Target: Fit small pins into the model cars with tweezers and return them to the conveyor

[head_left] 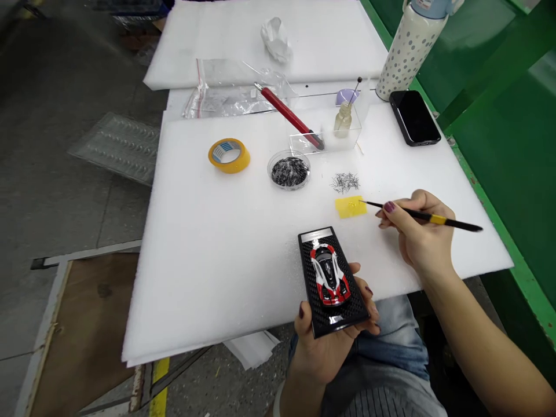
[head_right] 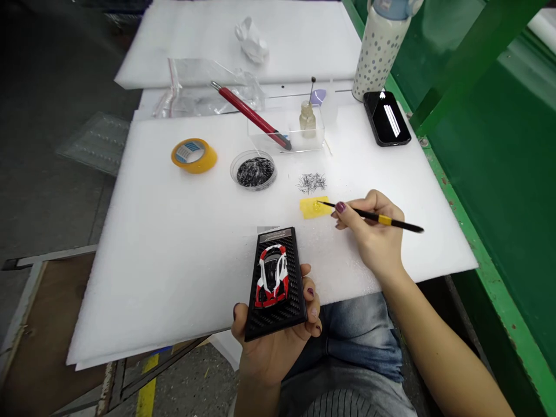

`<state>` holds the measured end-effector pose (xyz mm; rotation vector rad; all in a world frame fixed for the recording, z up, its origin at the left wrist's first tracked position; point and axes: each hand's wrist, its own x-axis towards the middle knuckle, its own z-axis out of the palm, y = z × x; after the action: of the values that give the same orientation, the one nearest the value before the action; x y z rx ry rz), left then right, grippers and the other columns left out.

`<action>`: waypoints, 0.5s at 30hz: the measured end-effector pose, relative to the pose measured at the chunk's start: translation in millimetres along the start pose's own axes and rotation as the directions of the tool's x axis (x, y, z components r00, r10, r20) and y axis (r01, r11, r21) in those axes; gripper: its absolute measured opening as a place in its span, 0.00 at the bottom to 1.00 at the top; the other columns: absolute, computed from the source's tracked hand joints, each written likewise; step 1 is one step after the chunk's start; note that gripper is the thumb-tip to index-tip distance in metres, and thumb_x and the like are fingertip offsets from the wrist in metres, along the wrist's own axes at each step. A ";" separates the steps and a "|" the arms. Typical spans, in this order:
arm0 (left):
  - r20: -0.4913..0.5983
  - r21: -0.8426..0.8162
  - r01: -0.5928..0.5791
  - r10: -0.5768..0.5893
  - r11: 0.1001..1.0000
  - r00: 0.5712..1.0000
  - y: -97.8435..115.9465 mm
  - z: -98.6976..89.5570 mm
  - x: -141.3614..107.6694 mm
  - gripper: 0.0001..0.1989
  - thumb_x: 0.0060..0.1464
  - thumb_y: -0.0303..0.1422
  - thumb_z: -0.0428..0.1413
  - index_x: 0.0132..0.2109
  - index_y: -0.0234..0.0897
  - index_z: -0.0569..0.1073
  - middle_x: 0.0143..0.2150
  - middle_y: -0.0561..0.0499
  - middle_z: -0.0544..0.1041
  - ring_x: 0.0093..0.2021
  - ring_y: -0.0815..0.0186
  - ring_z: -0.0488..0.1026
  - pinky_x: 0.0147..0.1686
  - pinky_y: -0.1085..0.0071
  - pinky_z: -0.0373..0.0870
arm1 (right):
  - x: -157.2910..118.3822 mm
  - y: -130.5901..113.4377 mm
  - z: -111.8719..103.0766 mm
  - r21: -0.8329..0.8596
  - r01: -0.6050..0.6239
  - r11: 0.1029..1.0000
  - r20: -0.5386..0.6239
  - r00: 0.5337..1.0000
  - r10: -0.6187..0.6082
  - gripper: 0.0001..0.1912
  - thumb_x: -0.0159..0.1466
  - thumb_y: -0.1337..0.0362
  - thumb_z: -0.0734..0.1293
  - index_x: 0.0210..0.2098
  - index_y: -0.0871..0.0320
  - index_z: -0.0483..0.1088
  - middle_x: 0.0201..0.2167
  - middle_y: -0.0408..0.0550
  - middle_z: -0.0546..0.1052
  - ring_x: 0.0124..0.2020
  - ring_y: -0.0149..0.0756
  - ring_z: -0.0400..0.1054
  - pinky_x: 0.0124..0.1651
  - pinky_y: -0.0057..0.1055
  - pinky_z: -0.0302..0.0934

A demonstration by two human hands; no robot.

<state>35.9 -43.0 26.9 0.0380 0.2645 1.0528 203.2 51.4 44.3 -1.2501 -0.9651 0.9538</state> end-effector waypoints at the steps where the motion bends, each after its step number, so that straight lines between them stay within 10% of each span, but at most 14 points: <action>1: -0.002 -0.005 0.004 -0.004 1.000 1.000 -0.3 0.7 0.6 0.33 0.55 0.55 0.64 0.58 0.36 0.78 0.45 0.46 0.80 0.40 0.66 0.80 0.39 0.75 0.80 | -6.4 -3.6 0.6 0.049 0.005 0.999 0.026 1.000 -0.007 0.19 0.56 0.59 0.82 0.25 0.54 0.68 0.23 0.41 0.79 0.24 0.33 0.74 0.28 0.31 0.70; 15: -0.084 -0.161 -0.080 0.067 0.984 0.994 -8.3 6.7 1.1 0.26 0.59 0.52 0.63 0.54 0.37 0.82 0.48 0.50 0.86 0.48 0.68 0.82 0.52 0.78 0.77 | -61.9 -12.0 20.9 0.296 -0.012 0.955 0.268 0.961 -0.071 0.14 0.65 0.71 0.73 0.29 0.53 0.66 0.22 0.39 0.72 0.18 0.31 0.66 0.15 0.25 0.60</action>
<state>45.0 -45.6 31.8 -0.1432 0.2481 1.1479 164.6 -1.8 54.0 -0.8621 -1.0092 1.2227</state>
